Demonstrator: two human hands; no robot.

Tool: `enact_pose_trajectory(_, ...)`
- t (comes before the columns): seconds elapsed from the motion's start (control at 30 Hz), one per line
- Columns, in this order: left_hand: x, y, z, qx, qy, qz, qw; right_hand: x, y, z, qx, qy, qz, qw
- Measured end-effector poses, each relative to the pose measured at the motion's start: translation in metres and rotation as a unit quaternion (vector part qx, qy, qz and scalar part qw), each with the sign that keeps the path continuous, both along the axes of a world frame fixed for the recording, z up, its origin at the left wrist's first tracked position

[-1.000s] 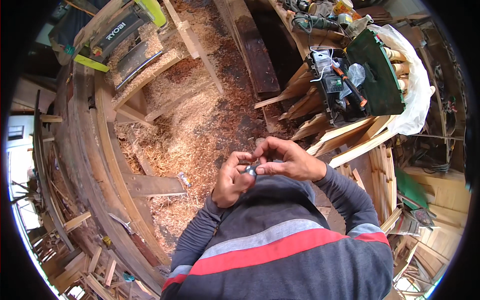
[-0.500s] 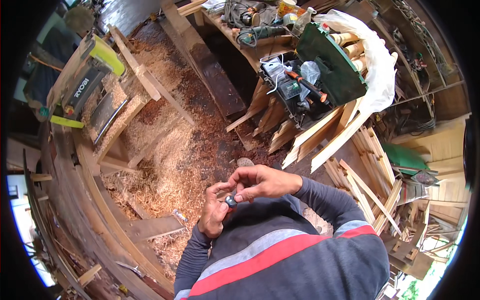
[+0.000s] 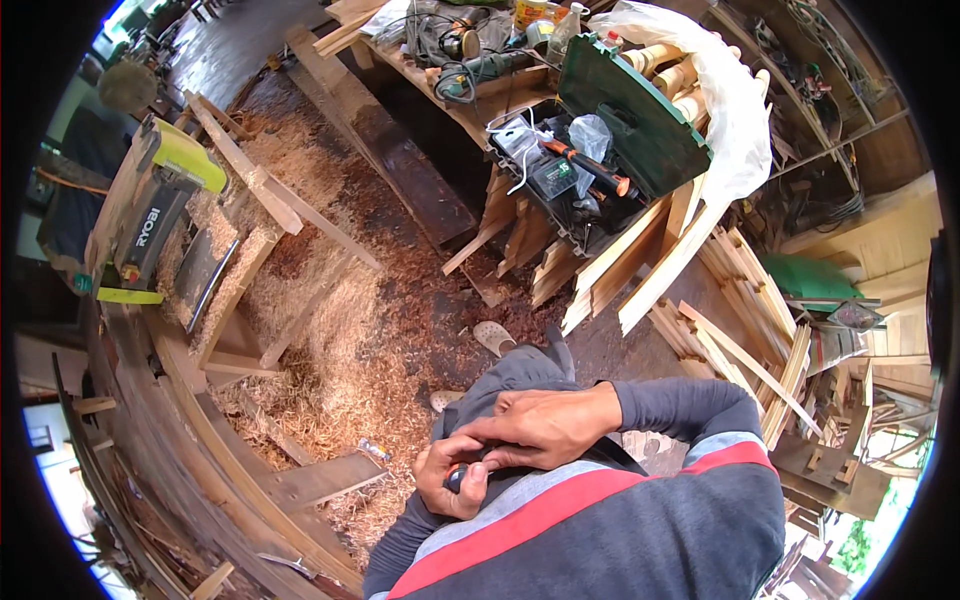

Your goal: The person works on the electrical wiring of a large woodworking machine using pliers and a screwdriver while standing over wood shavings.

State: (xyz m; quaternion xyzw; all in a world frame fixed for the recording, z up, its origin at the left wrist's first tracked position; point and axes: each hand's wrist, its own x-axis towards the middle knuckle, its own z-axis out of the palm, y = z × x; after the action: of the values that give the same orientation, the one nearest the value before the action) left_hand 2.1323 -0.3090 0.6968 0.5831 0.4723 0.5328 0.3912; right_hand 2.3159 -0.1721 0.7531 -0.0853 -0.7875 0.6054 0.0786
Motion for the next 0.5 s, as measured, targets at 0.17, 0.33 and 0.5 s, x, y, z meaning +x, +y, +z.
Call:
enact_pose_trajectory(0.17,0.004,-0.009,0.014,-0.145,-0.155,0.1,0.972,0.002,0.002,0.002,0.093,0.011,0.013,0.996)
enact_pose_trajectory(0.33,-0.001,-0.004,0.022,-0.162,-0.048,0.067,0.983,0.023,0.008,-0.004,0.128,-0.056,0.038,0.989)
enact_pose_trajectory(0.5,-0.039,-0.048,-0.001,-0.113,0.132,0.219,0.96,0.063,0.017,-0.025,0.219,-0.143,-0.002,0.965)
